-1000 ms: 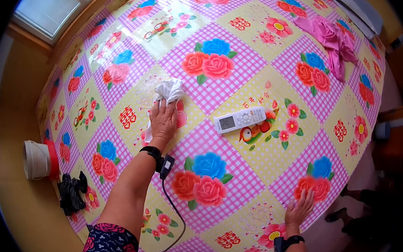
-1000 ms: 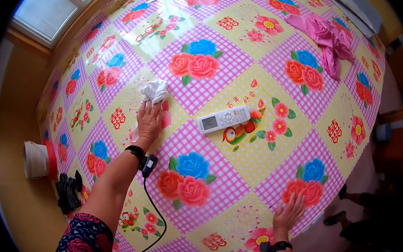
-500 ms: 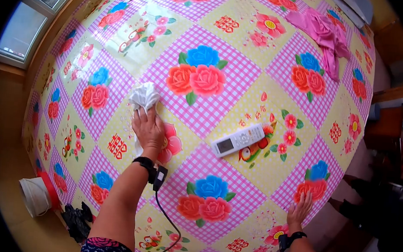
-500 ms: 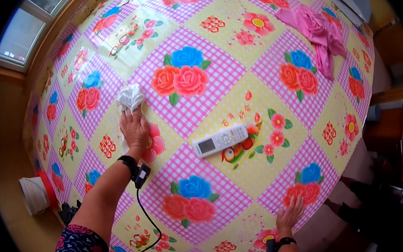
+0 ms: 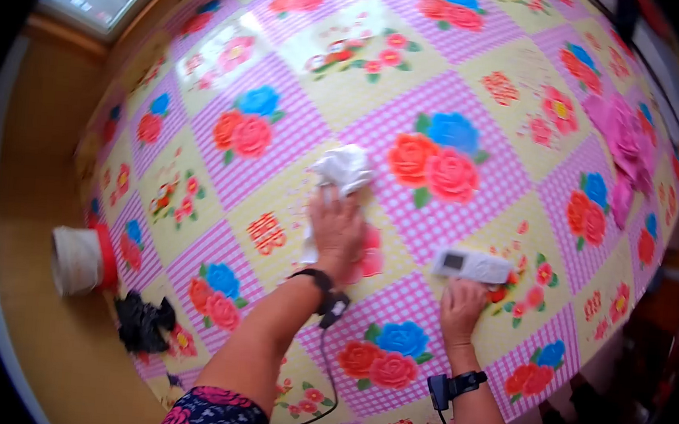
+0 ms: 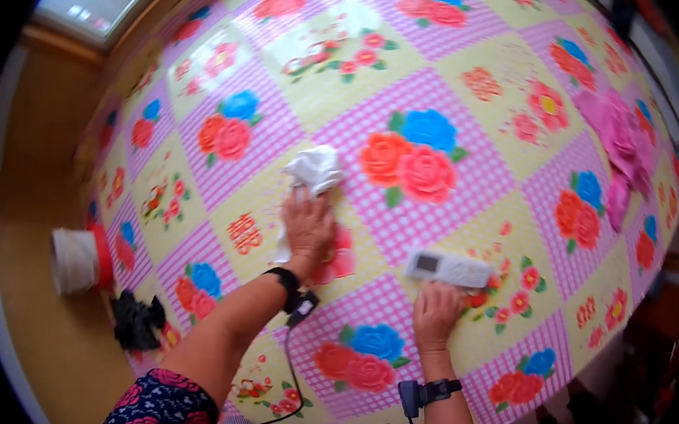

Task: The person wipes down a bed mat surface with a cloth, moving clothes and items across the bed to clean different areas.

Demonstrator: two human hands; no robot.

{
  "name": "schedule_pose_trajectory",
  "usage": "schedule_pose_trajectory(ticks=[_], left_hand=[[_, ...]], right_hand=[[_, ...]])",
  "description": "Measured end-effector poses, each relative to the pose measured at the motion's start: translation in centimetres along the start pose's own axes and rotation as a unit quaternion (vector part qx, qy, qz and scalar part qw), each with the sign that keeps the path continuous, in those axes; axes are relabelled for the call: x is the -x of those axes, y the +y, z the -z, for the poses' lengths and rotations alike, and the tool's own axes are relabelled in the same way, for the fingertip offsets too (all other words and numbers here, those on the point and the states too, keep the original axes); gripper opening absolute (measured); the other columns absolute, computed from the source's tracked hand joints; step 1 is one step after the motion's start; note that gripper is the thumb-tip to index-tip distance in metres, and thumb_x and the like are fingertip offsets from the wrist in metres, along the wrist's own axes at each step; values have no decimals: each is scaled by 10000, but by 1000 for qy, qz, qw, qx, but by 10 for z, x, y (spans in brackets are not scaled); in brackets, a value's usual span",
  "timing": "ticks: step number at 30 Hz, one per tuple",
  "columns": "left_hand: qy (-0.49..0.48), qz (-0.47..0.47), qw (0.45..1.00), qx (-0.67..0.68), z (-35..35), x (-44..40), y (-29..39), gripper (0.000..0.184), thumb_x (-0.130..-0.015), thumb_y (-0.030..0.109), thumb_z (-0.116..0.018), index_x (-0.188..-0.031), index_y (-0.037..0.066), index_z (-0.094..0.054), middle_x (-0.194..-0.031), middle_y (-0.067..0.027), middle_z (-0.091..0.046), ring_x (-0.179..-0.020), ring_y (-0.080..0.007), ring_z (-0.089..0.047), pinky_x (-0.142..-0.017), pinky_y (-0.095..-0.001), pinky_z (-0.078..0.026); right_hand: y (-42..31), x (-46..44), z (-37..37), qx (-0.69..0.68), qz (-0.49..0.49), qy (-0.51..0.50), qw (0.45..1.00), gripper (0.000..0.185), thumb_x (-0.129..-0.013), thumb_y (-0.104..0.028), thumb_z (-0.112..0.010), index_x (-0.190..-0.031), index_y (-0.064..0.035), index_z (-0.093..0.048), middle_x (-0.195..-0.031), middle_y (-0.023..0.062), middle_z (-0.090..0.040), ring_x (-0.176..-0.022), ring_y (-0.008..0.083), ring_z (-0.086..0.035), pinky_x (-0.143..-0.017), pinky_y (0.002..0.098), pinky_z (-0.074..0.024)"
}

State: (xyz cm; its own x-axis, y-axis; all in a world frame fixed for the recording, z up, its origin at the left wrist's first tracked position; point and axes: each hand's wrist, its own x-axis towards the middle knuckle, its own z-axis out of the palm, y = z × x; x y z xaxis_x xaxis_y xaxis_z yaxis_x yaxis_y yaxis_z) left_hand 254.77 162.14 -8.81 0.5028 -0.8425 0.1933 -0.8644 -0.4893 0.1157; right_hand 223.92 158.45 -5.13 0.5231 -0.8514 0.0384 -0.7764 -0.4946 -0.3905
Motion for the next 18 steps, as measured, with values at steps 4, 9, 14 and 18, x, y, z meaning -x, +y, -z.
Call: schedule_pose_trajectory(ticks=[4, 9, 14, 18], left_hand=[[23, 12, 998, 59, -1, -1, 3, 465, -880, 181, -454, -1334, 84, -471, -1378, -214, -427, -1340, -402, -340, -1111, -572, -233], [22, 43, 987, 154, 12, -7, 6, 393, -886, 199, -482, -1257, 88, -549, -1439, -182, -397, -1398, -401, -280, -1130, -567, -226], [91, 13, 956, 279, 0, -3, -6, 297, -866, 133, -511, -1147, 106, -605, -1342, -142, -513, -1318, -371, -412, -1071, -506, -349], [63, -34, 939, 336, 43, 37, -85, 187, -823, 130, -581, -1001, 93, -625, -1347, -142, -532, -1280, -350, -464, -1033, -485, -382]], right_hand=[[-79, 3, -37, 55, -44, 77, 995, 481, -915, -292, -578, -1376, -183, -493, -1472, 121, -392, -1376, 326, -343, -1094, 539, -260], [-94, 18, -83, 214, -107, 129, 962, 516, -979, -434, -467, -1443, -212, -425, -1522, 86, -362, -1393, 312, -346, -1100, 492, -286], [-97, 19, -89, 256, -80, 164, 949, 511, -991, -434, -461, -1449, -211, -419, -1513, 77, -381, -1384, 283, -367, -1090, 455, -311], [-95, 17, -87, 258, -71, 166, 949, 509, -997, -425, -457, -1460, -221, -403, -1516, 69, -378, -1379, 268, -377, -1090, 447, -312]])
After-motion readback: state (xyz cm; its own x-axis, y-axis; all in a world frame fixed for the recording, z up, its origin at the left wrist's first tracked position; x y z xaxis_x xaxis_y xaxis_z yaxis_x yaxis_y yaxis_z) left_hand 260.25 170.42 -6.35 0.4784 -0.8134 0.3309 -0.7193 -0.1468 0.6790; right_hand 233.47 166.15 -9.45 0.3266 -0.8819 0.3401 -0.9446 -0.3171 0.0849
